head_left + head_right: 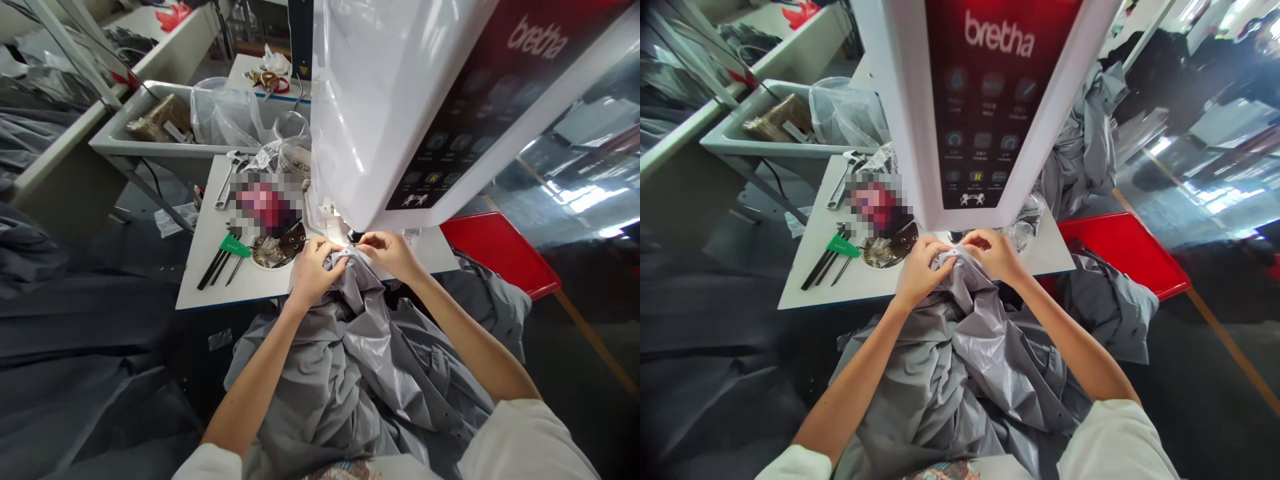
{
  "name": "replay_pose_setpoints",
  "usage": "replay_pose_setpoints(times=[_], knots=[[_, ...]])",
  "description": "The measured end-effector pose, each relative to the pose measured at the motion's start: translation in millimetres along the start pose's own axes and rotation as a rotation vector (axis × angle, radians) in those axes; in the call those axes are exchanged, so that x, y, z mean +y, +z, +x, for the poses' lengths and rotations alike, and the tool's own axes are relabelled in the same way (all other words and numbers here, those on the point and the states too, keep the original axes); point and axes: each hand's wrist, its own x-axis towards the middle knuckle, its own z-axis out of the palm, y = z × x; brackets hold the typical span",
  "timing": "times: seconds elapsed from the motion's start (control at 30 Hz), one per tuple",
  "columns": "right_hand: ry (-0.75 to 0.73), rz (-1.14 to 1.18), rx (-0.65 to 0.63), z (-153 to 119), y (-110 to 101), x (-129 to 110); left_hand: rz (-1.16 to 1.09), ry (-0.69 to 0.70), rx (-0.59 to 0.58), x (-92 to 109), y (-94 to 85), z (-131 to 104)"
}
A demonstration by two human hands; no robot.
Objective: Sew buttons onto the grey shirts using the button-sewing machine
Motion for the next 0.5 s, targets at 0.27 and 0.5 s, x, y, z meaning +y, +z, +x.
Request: replay_pose_setpoints(times=[0.27,0.5], knots=[[-0.015,-0.034,-0.057,3.4,15.9,-0.6,0.011,-0.009,-0.012,1.3,-1.7,-0.6],[-0.043,-0.090,-0.025,1.3,16.6,-0.2,0.023,-0.007,-0.013,1.0,-2.2,-0.3]])
